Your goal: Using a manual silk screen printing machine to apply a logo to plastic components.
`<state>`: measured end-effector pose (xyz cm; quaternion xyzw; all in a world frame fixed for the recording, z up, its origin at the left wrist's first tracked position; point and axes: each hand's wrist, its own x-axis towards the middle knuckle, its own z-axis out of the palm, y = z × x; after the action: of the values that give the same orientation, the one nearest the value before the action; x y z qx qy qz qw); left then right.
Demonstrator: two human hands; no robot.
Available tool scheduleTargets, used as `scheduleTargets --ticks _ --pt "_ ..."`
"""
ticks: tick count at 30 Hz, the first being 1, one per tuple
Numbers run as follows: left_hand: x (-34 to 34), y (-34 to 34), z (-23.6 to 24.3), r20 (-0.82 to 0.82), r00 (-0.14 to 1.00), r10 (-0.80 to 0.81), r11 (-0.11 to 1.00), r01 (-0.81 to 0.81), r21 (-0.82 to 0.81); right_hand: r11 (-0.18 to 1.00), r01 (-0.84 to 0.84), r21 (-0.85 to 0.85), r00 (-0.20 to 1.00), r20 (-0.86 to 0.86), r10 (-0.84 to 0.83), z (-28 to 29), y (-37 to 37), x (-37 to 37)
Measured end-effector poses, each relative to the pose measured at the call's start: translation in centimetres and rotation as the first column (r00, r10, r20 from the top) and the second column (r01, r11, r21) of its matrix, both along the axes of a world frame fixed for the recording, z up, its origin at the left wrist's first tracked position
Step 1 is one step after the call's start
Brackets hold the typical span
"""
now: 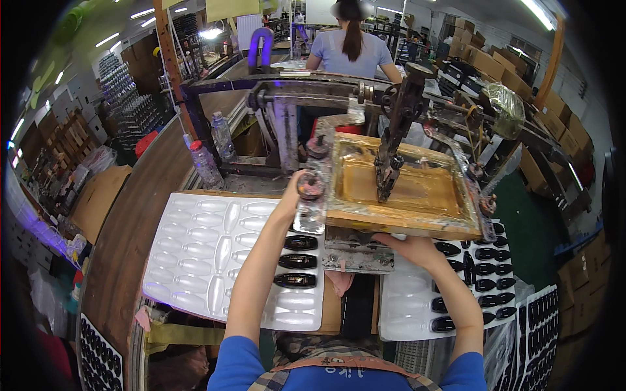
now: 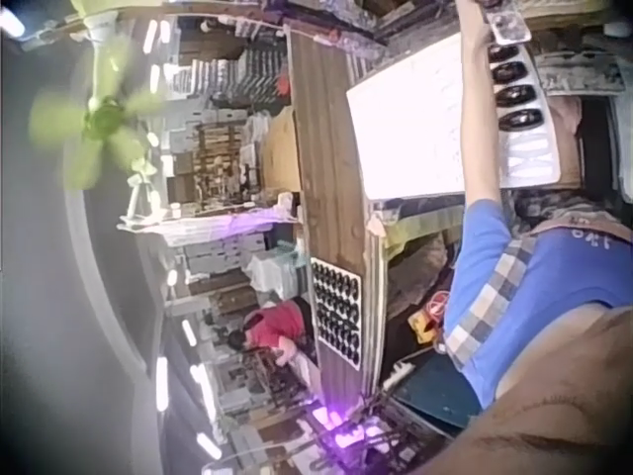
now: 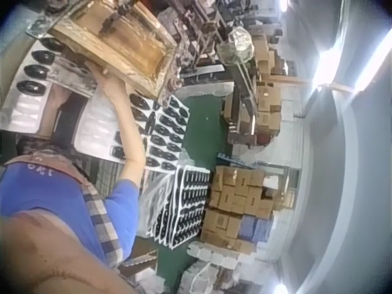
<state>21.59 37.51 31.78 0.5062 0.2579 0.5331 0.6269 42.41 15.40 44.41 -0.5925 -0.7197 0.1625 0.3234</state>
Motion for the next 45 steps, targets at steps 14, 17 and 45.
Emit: scheduleTargets --ticks 14,17,45 --pt "-11.6 -21.9 0.1 -0.358 0.893 0.273 0.918 -0.353 -0.181 0.974 0.21 0.09 0.973 0.077 -0.217 -0.3 -5.2 4.0" --pt "-11.5 -23.0 -2.1 -0.366 0.881 0.3 0.888 -0.398 -0.231 0.988 0.13 -0.088 0.986 0.118 -0.119 0.2 -9.5 3.8" --pt "1.6 -9.5 5.9 -0.631 0.669 0.394 0.78 0.119 0.614 0.972 0.223 0.07 0.966 -0.15 -0.211 -1.3 -8.3 8.6"
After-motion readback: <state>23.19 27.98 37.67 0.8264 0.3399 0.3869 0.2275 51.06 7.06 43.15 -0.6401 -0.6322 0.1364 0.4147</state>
